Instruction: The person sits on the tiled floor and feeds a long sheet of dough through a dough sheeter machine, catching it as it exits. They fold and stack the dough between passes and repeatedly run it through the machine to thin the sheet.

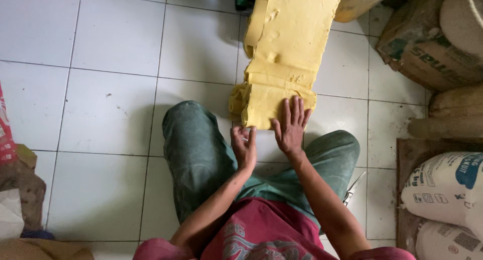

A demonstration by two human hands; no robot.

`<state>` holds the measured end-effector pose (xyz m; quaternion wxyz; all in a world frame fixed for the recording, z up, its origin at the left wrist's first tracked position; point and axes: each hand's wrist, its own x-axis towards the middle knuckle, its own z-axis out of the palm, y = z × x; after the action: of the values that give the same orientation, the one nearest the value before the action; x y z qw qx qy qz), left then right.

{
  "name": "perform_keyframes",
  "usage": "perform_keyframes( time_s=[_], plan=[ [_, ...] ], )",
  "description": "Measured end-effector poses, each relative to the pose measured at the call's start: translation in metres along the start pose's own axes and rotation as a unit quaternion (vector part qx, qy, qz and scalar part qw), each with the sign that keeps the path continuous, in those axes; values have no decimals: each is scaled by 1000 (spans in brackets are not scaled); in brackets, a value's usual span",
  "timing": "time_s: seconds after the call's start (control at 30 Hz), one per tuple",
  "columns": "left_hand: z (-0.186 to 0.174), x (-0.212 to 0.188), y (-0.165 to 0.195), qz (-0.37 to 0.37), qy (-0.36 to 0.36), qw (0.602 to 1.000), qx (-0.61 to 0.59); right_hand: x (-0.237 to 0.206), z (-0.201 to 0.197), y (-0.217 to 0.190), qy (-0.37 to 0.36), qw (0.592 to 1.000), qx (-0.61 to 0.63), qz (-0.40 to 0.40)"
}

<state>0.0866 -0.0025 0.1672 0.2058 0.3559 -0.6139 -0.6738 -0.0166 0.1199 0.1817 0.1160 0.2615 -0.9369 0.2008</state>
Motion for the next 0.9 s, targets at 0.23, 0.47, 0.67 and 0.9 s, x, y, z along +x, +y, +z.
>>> perform_keyframes(
  time_s=[0.23, 0.47, 0.67, 0.9],
  plan=[
    [12, 31, 55, 398, -109, 877, 244, -23, 17, 5, -12, 1000, -11, -4],
    [37, 68, 68, 432, -157, 807, 372, -6, -18, -5, 1, 1000, 29, 8],
    [15, 55, 39, 466, -152, 788, 372, 38, -46, 13, 63, 995, 73, 3],
    [7, 43, 21, 468, -125, 787, 381, 71, -32, 16, 31, 998, 50, 19]
  ],
)
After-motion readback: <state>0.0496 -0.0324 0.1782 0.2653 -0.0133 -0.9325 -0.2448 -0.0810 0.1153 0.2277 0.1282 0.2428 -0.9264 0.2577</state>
